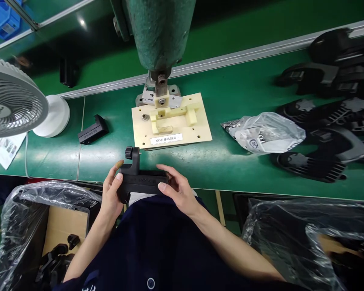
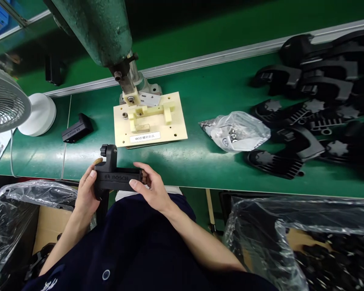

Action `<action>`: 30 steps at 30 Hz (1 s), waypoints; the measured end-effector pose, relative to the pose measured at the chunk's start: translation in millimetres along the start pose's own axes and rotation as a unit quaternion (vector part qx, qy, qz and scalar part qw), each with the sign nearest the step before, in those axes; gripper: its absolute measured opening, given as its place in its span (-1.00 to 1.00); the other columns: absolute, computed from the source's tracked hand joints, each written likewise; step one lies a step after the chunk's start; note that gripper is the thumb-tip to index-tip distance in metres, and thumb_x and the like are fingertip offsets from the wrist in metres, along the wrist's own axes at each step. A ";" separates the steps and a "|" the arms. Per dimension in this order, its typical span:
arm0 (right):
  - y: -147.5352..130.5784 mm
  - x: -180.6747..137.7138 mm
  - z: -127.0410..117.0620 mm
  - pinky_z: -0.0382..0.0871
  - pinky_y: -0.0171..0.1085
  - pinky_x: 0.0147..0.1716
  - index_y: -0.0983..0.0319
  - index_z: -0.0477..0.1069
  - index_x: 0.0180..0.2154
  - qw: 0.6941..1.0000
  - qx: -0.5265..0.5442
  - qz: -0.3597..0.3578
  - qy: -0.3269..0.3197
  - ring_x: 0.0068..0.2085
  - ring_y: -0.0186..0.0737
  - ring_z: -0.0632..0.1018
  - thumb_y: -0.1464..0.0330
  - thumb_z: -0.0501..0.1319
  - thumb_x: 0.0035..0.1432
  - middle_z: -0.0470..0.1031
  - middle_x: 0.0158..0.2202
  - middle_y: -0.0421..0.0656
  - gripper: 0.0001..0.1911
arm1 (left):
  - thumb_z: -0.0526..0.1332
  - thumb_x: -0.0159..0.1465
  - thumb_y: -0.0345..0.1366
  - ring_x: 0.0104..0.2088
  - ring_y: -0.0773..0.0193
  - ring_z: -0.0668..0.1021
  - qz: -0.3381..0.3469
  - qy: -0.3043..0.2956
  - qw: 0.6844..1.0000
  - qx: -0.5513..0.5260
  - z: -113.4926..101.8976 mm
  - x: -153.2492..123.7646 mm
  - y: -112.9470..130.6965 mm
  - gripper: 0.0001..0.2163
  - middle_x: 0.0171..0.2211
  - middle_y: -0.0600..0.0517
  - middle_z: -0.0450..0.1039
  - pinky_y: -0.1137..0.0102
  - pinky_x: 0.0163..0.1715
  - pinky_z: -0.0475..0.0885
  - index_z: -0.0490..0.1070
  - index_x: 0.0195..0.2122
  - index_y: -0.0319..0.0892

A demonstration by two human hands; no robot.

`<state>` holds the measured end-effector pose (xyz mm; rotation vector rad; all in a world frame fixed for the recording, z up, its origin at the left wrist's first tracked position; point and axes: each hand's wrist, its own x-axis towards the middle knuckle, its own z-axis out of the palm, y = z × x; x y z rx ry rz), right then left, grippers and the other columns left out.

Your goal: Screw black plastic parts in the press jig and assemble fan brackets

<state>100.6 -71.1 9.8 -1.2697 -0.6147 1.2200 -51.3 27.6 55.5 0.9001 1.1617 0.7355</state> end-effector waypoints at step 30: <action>-17.6 -15.0 -12.4 0.37 -0.30 -0.30 0.22 0.42 -0.07 0.995 -0.006 -0.003 -0.099 -0.30 -0.29 0.43 0.05 0.33 -0.04 0.43 -0.28 -0.19 -0.45 | 0.43 0.00 -0.18 -0.20 0.04 0.63 0.007 -0.034 0.996 0.077 -14.8 -16.6 -1.8 -0.27 -0.24 -0.03 0.60 0.28 -0.24 0.57 0.22 0.21 -0.04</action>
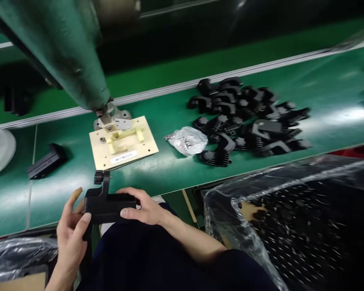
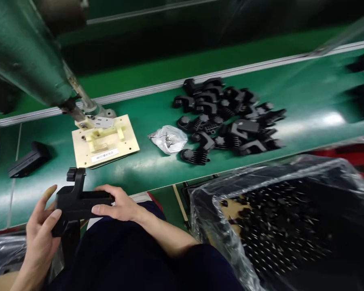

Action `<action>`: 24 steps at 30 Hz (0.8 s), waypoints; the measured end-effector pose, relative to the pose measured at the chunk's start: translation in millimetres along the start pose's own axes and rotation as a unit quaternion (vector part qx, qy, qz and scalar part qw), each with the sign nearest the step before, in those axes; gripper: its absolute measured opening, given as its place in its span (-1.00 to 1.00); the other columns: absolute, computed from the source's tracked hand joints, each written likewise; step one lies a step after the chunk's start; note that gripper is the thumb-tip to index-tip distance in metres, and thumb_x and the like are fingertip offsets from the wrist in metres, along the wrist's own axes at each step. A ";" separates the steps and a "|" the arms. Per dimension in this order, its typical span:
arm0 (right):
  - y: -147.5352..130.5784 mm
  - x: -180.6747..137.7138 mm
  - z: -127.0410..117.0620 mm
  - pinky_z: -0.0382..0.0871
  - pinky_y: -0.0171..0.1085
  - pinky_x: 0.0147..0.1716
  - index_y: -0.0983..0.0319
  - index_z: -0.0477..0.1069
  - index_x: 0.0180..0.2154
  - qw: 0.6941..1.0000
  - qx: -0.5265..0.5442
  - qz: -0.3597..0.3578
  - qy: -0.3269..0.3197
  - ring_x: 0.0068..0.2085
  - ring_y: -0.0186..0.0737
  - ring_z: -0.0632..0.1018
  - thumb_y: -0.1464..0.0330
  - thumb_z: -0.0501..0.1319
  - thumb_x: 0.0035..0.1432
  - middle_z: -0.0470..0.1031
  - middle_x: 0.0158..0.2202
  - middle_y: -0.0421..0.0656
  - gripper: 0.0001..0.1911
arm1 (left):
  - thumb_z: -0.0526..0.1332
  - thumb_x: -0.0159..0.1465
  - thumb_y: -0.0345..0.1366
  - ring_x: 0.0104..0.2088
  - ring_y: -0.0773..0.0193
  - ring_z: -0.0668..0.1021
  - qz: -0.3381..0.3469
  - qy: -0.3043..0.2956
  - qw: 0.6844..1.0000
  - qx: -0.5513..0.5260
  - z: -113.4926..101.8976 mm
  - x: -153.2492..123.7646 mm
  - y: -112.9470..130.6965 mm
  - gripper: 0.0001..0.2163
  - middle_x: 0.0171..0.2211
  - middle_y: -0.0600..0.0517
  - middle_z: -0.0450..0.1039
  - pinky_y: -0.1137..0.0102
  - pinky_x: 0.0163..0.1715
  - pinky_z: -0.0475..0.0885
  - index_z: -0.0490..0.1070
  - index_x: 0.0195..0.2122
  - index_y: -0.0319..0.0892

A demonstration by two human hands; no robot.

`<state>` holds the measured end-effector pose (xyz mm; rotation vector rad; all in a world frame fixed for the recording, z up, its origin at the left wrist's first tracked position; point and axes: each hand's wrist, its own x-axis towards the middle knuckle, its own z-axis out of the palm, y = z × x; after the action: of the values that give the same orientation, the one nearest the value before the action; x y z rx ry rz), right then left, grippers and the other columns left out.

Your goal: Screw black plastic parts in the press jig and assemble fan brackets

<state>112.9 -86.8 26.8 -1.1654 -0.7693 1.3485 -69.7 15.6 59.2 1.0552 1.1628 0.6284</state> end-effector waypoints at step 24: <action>-66.1 65.4 -122.8 0.36 -0.44 -0.54 0.22 0.33 -0.31 0.824 0.247 -0.179 0.478 -0.45 -0.39 0.51 0.15 0.41 -0.12 0.41 -0.41 -0.26 -0.58 | 0.30 0.11 0.04 -0.11 0.10 0.60 0.039 0.014 0.995 0.087 -18.7 20.2 -62.1 -0.45 -0.11 -0.11 0.56 0.29 -0.04 0.51 0.40 0.03 -0.22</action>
<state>257.9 -36.2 39.3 -1.0222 0.1129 0.4536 -87.8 13.6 -6.2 1.2484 1.2222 0.6124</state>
